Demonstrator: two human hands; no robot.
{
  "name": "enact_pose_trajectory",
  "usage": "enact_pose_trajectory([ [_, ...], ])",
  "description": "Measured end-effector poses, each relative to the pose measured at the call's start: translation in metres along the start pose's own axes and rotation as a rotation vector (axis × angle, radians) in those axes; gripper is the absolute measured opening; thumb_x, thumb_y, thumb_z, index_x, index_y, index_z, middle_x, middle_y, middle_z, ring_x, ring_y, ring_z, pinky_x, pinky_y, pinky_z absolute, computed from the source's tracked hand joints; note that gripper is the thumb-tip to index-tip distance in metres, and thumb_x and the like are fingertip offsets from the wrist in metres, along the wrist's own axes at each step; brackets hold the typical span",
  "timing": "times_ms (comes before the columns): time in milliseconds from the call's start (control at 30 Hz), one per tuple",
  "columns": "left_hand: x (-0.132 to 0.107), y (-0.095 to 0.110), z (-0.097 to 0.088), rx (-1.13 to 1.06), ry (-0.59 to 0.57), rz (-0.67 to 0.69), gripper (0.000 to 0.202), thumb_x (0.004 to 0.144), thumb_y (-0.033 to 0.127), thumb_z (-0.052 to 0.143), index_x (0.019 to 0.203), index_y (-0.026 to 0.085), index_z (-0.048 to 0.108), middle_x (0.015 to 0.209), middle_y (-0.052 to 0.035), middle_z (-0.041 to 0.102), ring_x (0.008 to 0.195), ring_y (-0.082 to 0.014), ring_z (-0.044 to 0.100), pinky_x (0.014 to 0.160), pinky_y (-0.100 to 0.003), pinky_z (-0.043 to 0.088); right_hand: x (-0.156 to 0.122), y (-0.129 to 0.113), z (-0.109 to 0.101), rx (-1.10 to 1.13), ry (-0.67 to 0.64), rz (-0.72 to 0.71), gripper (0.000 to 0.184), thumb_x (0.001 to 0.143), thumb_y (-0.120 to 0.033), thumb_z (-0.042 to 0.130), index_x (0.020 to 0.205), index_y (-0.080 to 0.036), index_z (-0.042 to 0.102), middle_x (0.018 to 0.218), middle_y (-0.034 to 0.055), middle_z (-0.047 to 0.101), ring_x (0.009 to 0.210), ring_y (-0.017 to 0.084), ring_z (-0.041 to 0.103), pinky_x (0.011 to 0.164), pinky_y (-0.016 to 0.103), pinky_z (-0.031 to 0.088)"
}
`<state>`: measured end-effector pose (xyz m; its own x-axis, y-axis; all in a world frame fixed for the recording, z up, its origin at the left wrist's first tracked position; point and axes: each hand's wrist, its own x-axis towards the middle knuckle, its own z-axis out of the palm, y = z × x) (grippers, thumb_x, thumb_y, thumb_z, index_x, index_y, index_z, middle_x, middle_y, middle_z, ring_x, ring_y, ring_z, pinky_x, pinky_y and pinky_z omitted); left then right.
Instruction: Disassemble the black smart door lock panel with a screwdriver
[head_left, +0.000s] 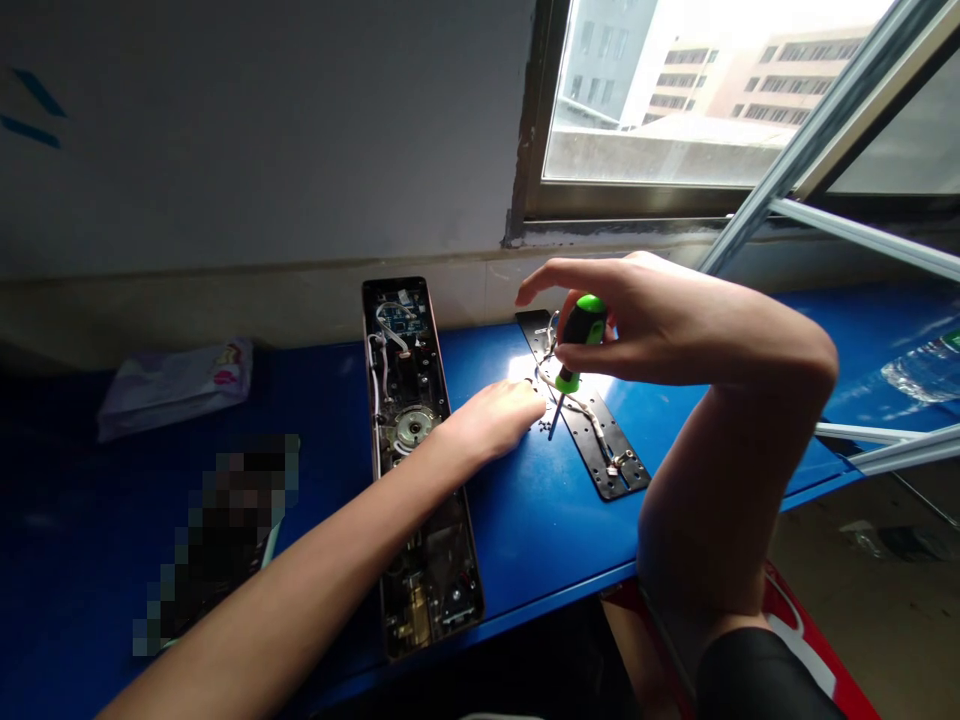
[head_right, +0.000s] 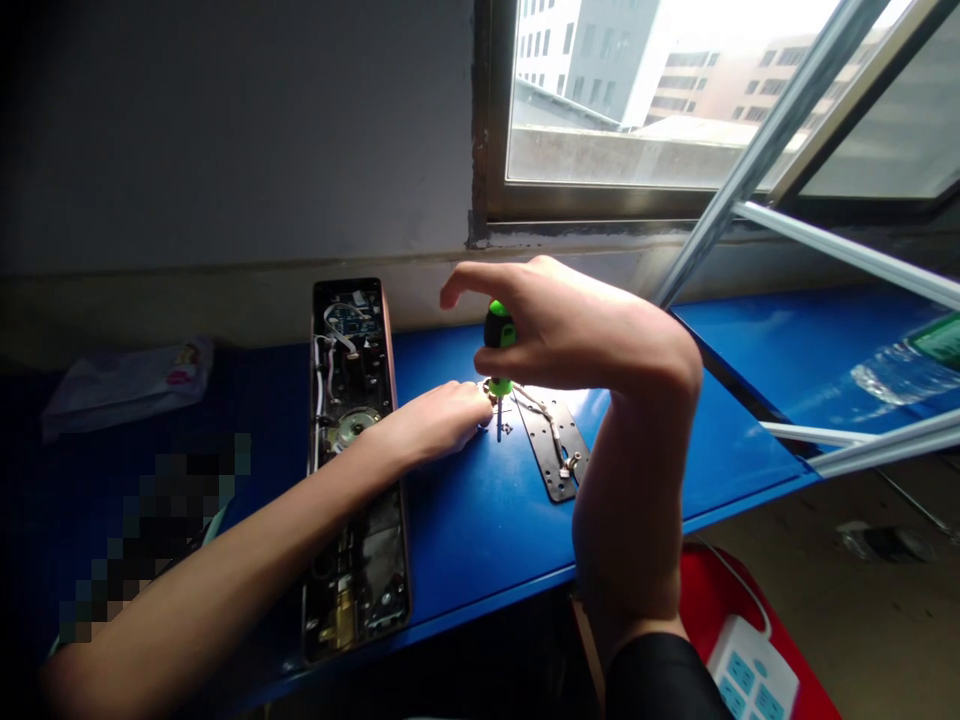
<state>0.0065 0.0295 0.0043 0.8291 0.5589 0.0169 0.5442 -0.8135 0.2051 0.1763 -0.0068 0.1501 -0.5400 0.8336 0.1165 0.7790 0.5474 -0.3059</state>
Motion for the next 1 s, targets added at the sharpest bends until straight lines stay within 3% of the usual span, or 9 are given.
enact_pose_trajectory([
  [233, -0.006, 0.000, -0.010, 0.064, -0.028, -0.045, 0.024, 0.087, 0.003, 0.054, 0.084, 0.018, 0.073, 0.091, -0.0079, 0.074, 0.084, -0.0237, 0.070, 0.072, -0.031, 0.051, 0.001, 0.001, 0.000, 0.011, -0.013, -0.019, 0.047, 0.083, -0.022, 0.070, 0.130, -0.022, 0.066, 0.083, 0.0007, 0.073, 0.068, 0.016, 0.064, 0.060, 0.030, 0.046],
  [333, -0.025, 0.000, -0.014, 0.016, 0.043, -0.060, 0.024, 0.086, 0.001, 0.058, 0.087, 0.018, 0.075, 0.090, -0.0071, 0.075, 0.085, -0.0234, 0.072, 0.074, -0.033, 0.055, 0.000, 0.000, 0.001, 0.048, 0.010, -0.099, 0.042, 0.086, -0.022, 0.069, 0.128, -0.020, 0.067, 0.086, 0.0012, 0.075, 0.068, 0.014, 0.065, 0.061, 0.029, 0.048],
  [400, -0.045, 0.002, -0.015, -0.059, 0.188, -0.046, 0.024, 0.089, 0.003, 0.060, 0.098, 0.018, 0.077, 0.100, -0.0080, 0.077, 0.093, -0.0233, 0.072, 0.082, -0.035, 0.058, -0.001, -0.002, 0.001, 0.088, 0.020, -0.172, 0.040, 0.088, -0.022, 0.068, 0.127, -0.019, 0.068, 0.089, 0.0009, 0.076, 0.070, 0.013, 0.068, 0.062, 0.027, 0.050],
  [500, -0.080, 0.005, -0.010, -0.120, 0.495, -0.067, 0.022, 0.096, 0.012, 0.061, 0.111, 0.019, 0.076, 0.119, -0.0103, 0.075, 0.115, -0.0262, 0.067, 0.099, -0.045, 0.058, -0.002, -0.008, 0.002, 0.117, 0.032, -0.282, 0.036, 0.090, -0.023, 0.069, 0.126, -0.020, 0.069, 0.090, -0.0006, 0.078, 0.073, 0.013, 0.071, 0.063, 0.025, 0.052],
  [600, -0.115, 0.008, 0.004, -0.086, 0.772, -0.234, 0.024, 0.097, 0.018, 0.064, 0.117, 0.022, 0.075, 0.131, -0.0093, 0.071, 0.130, -0.0295, 0.058, 0.112, -0.054, 0.051, -0.002, -0.019, 0.002, 0.112, 0.064, -0.373, 0.029, 0.093, -0.021, 0.069, 0.122, -0.019, 0.070, 0.092, -0.0002, 0.078, 0.076, 0.013, 0.072, 0.068, 0.026, 0.054],
  [667, -0.133, 0.011, 0.015, -0.079, 0.853, -0.368, 0.025, 0.095, 0.020, 0.065, 0.119, 0.023, 0.074, 0.139, -0.0096, 0.065, 0.134, -0.0312, 0.055, 0.115, -0.056, 0.049, -0.001, -0.028, 0.003, 0.103, 0.061, -0.394, 0.026, 0.094, -0.020, 0.068, 0.120, -0.019, 0.070, 0.095, 0.0008, 0.079, 0.079, 0.014, 0.072, 0.070, 0.027, 0.054],
  [800, -0.155, 0.016, 0.035, -0.127, 0.877, -0.502, 0.034, 0.094, 0.024, 0.065, 0.127, 0.024, 0.069, 0.154, -0.0118, 0.051, 0.144, -0.0349, 0.047, 0.117, -0.058, 0.046, 0.005, -0.044, 0.009, 0.085, 0.044, -0.420, 0.024, 0.097, -0.022, 0.067, 0.120, -0.021, 0.071, 0.096, 0.0018, 0.079, 0.078, 0.013, 0.071, 0.072, 0.027, 0.053],
  [1000, -0.163, 0.018, 0.044, -0.244, 0.836, -0.482, 0.032, 0.093, 0.023, 0.061, 0.124, 0.024, 0.070, 0.162, -0.0097, 0.042, 0.149, -0.0353, 0.043, 0.118, -0.057, 0.043, 0.016, -0.050, 0.023, 0.064, 0.071, -0.490, 0.015, 0.095, -0.023, 0.069, 0.109, -0.019, 0.072, 0.085, -0.0028, 0.075, 0.064, 0.008, 0.061, 0.062, 0.024, 0.047],
])
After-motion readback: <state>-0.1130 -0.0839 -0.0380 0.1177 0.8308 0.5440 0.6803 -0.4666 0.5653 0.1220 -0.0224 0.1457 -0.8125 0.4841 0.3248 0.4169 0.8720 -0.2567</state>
